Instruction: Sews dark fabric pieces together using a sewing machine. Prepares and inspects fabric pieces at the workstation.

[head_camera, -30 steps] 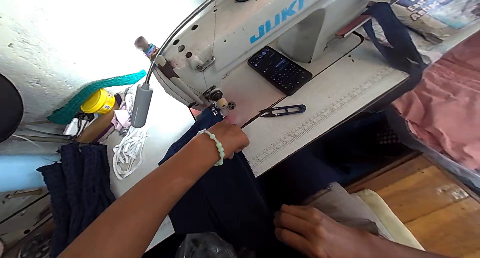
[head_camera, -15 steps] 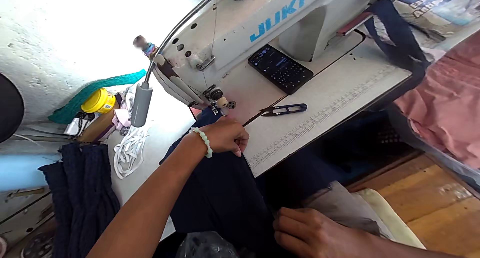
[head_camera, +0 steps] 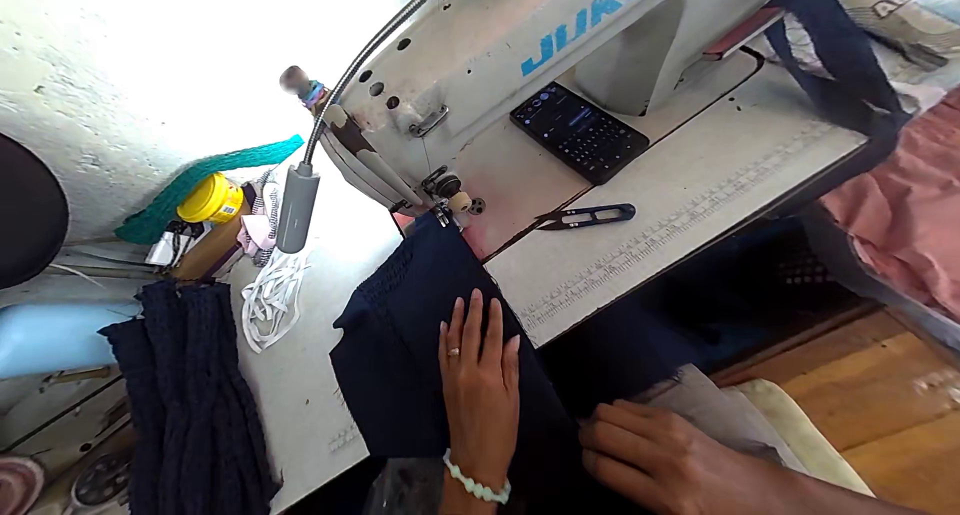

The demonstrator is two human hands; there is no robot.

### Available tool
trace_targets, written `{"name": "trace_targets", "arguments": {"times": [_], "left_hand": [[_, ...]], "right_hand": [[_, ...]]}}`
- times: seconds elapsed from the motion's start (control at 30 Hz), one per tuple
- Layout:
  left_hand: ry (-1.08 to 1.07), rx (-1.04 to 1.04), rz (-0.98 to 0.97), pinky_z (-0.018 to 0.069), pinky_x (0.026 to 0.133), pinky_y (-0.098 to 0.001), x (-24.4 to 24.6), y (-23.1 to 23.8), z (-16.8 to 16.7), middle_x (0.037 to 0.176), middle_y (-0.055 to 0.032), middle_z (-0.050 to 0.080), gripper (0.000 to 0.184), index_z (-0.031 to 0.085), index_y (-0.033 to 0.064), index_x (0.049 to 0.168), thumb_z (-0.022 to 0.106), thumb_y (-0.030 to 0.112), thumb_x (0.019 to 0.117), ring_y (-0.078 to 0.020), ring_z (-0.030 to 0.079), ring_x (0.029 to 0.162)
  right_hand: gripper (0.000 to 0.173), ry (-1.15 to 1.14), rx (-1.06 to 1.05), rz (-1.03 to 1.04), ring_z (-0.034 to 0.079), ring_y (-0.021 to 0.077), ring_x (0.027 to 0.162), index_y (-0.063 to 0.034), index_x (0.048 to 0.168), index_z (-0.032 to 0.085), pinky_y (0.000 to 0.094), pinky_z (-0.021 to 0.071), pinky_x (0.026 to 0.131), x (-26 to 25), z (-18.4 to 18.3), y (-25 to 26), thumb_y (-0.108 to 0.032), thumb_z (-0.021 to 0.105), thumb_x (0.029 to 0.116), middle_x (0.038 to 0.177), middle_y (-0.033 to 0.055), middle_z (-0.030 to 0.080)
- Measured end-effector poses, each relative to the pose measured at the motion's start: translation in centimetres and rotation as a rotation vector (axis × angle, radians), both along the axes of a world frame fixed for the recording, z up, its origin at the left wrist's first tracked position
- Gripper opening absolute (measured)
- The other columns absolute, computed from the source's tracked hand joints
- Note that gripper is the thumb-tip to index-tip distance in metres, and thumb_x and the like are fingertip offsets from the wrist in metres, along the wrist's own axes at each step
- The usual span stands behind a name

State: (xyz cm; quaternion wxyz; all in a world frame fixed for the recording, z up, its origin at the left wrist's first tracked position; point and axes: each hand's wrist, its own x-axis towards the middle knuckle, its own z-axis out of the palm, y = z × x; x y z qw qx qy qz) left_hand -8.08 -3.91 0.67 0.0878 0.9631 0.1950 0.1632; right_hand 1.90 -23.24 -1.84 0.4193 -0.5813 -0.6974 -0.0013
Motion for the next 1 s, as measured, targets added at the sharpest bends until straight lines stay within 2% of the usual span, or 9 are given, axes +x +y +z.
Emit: {"name": "trace_targets", "arguments": {"times": [0.17,0.47,0.6,0.63,0.7,0.8,0.87,0.93,1.0], "left_hand": [[0.008,-0.011,-0.021,0.0359,0.113,-0.064,0.7,1.6,-0.2,0.149,-0.0156,0.056,0.046,0.064,0.0116,0.14,0.046,0.036,0.1054,-0.0424,0.05,0.14],[0.002,-0.058,-0.066,0.0331,0.114,-0.0662,3.2,6.5,0.1,0.147,-0.0195,0.057,0.043,0.068,0.0177,0.137,0.053,0.039,0.1024,-0.0439,0.049,0.139],[-0.005,-0.056,-0.084,0.0331,0.114,-0.066,4.3,8.3,-0.1,0.146,-0.0175,0.058,0.047,0.067,0.0108,0.137,0.055,0.041,0.102,-0.0415,0.05,0.14],[-0.007,-0.035,-0.074,0.0348,0.114,-0.0643,4.5,8.5,0.0,0.145,-0.0173,0.059,0.049,0.066,0.0059,0.136,0.056,0.039,0.102,-0.0402,0.051,0.139],[-0.034,0.052,-0.029,0.0453,0.107,-0.0588,4.7,7.6,0.4,0.131,-0.0184,0.068,0.038,0.071,-0.0013,0.121,0.059,0.029,0.1008,-0.0387,0.063,0.126],[-0.083,0.08,0.062,0.0576,0.09,-0.0469,4.1,4.1,1.4,0.109,-0.0157,0.076,0.018,0.078,-0.0001,0.099,0.062,0.009,0.0961,-0.0342,0.072,0.104],[-0.126,0.041,0.082,0.0575,0.093,-0.0418,3.1,2.2,1.1,0.111,-0.0152,0.076,0.019,0.078,-0.0004,0.102,0.062,0.008,0.095,-0.0321,0.072,0.107],[-0.21,-0.028,0.041,0.0537,0.102,-0.0382,2.3,1.6,0.0,0.117,-0.0177,0.074,0.023,0.077,-0.0035,0.108,0.062,0.008,0.0961,-0.0313,0.069,0.116],[-0.32,-0.15,0.012,0.0527,0.104,-0.0334,1.7,2.0,-0.5,0.117,-0.021,0.073,0.021,0.075,-0.0069,0.107,0.062,0.005,0.0957,-0.0286,0.069,0.118]], "right_hand": [[0.019,-0.026,0.027,-0.084,0.062,0.0193,0.079,-0.0089,0.094,0.064,0.0281,0.0507,0.067,0.9,-0.3,1.4,-0.005,0.049,0.1033,0.089,0.0066,0.067],[0.019,-0.083,0.082,-0.173,0.063,0.0196,0.079,-0.0086,0.094,0.066,0.0304,0.0505,0.071,2.4,-0.3,5.3,-0.002,0.049,0.1009,0.089,0.0064,0.069],[0.019,-0.111,0.074,-0.199,0.061,0.0201,0.076,-0.0078,0.094,0.066,0.0318,0.0465,0.068,3.2,-0.2,7.0,-0.001,0.049,0.1004,0.087,0.0066,0.069],[0.019,-0.114,0.078,-0.205,0.061,0.0204,0.075,-0.0075,0.093,0.066,0.0323,0.0467,0.067,3.4,-0.2,7.4,-0.001,0.049,0.1004,0.087,0.0069,0.069],[0.019,-0.118,0.082,-0.213,0.061,0.0209,0.075,-0.007,0.093,0.066,0.0327,0.0466,0.068,3.7,-0.3,8.1,-0.002,0.049,0.1011,0.086,0.0073,0.069],[0.019,-0.126,0.089,-0.222,0.06,0.0207,0.074,-0.0066,0.093,0.066,0.0325,0.0462,0.067,4.0,-0.2,8.5,-0.003,0.049,0.1014,0.086,0.0073,0.069],[0.019,-0.123,0.105,-0.224,0.06,0.0207,0.074,-0.0061,0.092,0.066,0.0321,0.0458,0.067,4.0,-0.3,8.4,-0.003,0.049,0.1017,0.086,0.0077,0.069],[0.018,-0.106,0.12,-0.231,0.06,0.0204,0.075,-0.0061,0.094,0.066,0.0318,0.046,0.069,4.1,-0.3,8.0,-0.004,0.05,0.1026,0.087,0.0076,0.069],[0.017,-0.091,0.141,-0.231,0.059,0.0206,0.076,-0.0058,0.096,0.066,0.032,0.0457,0.071,4.0,-0.1,7.8,-0.004,0.05,0.1027,0.089,0.0084,0.07]]}}
